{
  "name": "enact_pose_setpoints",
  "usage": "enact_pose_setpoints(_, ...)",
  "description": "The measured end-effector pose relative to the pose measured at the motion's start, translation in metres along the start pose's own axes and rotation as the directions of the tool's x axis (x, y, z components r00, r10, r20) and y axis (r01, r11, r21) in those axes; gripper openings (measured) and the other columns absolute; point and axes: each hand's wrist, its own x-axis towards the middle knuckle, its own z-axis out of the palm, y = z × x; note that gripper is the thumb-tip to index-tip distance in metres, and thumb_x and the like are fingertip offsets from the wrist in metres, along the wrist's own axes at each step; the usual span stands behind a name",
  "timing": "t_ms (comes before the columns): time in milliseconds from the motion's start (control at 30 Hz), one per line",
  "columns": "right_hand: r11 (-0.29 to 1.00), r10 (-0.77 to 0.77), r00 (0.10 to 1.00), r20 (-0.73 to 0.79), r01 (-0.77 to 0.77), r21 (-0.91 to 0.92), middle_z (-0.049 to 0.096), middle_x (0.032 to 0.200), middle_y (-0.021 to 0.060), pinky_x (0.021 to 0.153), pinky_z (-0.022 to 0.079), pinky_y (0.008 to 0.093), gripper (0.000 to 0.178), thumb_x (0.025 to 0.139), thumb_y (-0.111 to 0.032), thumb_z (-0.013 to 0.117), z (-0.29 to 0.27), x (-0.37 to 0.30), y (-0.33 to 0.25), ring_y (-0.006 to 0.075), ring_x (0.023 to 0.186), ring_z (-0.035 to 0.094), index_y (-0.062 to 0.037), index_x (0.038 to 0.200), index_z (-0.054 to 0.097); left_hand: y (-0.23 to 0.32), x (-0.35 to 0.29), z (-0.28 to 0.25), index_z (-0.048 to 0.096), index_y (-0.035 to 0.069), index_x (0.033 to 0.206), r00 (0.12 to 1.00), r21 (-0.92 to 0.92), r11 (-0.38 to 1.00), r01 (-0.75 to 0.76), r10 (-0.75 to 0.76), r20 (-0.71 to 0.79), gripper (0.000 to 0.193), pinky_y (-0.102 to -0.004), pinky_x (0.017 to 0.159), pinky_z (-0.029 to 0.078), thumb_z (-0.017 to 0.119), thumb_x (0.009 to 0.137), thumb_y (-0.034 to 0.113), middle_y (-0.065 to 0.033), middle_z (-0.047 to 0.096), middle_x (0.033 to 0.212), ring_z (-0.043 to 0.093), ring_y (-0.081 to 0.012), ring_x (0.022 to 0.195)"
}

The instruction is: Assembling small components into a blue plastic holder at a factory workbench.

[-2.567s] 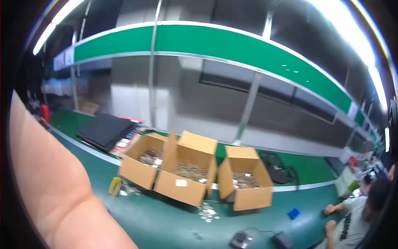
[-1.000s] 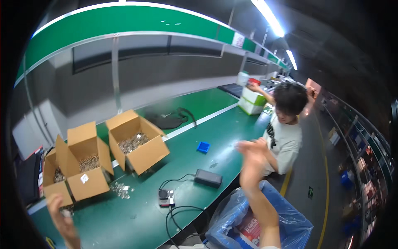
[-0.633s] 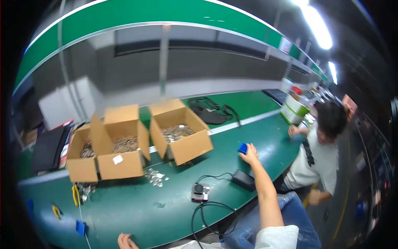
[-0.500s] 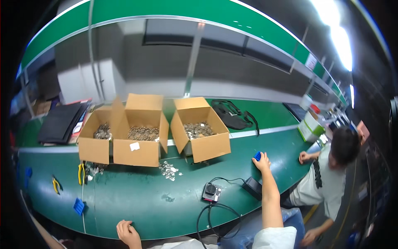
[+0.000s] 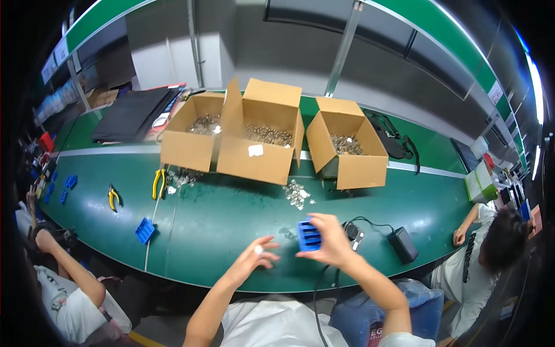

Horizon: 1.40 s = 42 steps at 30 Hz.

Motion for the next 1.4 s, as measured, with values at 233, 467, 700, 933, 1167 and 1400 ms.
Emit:
enact_pose_setpoints(233, 0.747, 0.240, 0.962, 0.128, -0.267, 0.609, 0.036, 0.141, 0.0169, 0.105, 0.033, 0.0415, 0.094, 0.068, -0.018, 0.079, 0.081, 0.013, -0.007, 0.0310, 0.127, 0.038, -0.0078, 0.142, 0.022, -0.005, 0.055, -0.019, 0.042, 0.002, 0.132, 0.994, 0.227, 0.971, -0.075, 0.091, -0.061, 0.039, -0.0236, 0.085, 0.045, 0.045, 0.098, 0.023, -0.0042, 0.057, 0.107, 0.053, -0.0092, 0.098)
enact_pose_setpoints(467, -0.195, 0.370, 0.639, 0.674, -0.656, 0.729, 0.064, 0.100, 0.0152, 0.075, 0.057, 0.0369, 0.045, 0.095, -0.038, 0.053, 0.093, 0.030, 0.029, 0.0260, 0.087, 0.067, 0.0024, 0.114, 0.051, 0.000, 0.092, -0.031, 0.053, 0.005, 0.128, 0.964, 0.885, 0.448, -0.126, 0.267, 0.002, 0.038, -0.0383, 0.091, 0.043, 0.046, 0.096, 0.023, -0.0184, 0.054, 0.106, 0.053, -0.0331, 0.101)
enact_pose_setpoints(700, -0.291, 0.717, 0.622, 0.315, -0.144, 0.946, 0.060, 0.110, 0.0203, 0.084, 0.054, 0.0430, 0.042, 0.096, -0.031, 0.048, 0.075, 0.019, 0.050, 0.0319, 0.098, 0.063, 0.0034, 0.120, 0.047, -0.009, 0.164, -0.044, 0.062, 0.004, 0.106, 0.850, 0.924, 0.290, -0.249, 0.522, 0.065, 0.023, -0.0404, 0.084, 0.046, 0.057, 0.088, 0.016, -0.0158, 0.060, 0.098, 0.057, -0.0333, 0.096)
enact_pose_setpoints(933, -0.205, 0.811, 0.564, 0.154, 0.027, 0.978, 0.053, 0.111, 0.0182, 0.091, 0.048, 0.0512, 0.032, 0.091, -0.022, 0.051, 0.086, 0.012, 0.073, 0.0316, 0.103, 0.057, -0.0016, 0.113, 0.040, -0.019, 0.194, -0.032, 0.068, 0.007, 0.095, 0.878, 0.982, 0.030, -0.189, 0.452, 0.155, 0.019, -0.0422, 0.081, 0.049, 0.065, 0.080, 0.018, -0.0161, 0.063, 0.096, 0.060, -0.0333, 0.090)
enact_pose_setpoints(1167, -0.248, 0.793, 0.579, 0.190, 0.022, 0.968, 0.053, 0.107, 0.0155, 0.089, 0.050, 0.0523, 0.030, 0.089, -0.018, 0.055, 0.086, 0.013, 0.070, 0.0296, 0.099, 0.058, -0.0026, 0.111, 0.041, -0.021, 0.194, -0.035, 0.066, 0.006, 0.095, 0.825, 0.964, -0.106, -0.242, 0.500, 0.262, 0.015, -0.0419, 0.078, 0.049, 0.062, 0.083, 0.015, -0.0149, 0.062, 0.088, 0.060, -0.0326, 0.088)
enact_pose_setpoints(1400, -0.317, 0.685, 0.668, 0.291, -0.087, 0.945, 0.058, 0.111, 0.0206, 0.090, 0.050, 0.0454, 0.041, 0.091, -0.021, 0.056, 0.075, 0.020, 0.043, 0.0327, 0.102, 0.060, 0.0058, 0.120, 0.045, -0.008, 0.150, -0.023, 0.063, -0.001, 0.097, 0.929, 0.478, 0.869, -0.127, 0.274, -0.250, 0.017, -0.0231, 0.056, 0.046, 0.054, 0.093, 0.013, -0.0034, 0.062, 0.083, 0.055, -0.0077, 0.070)
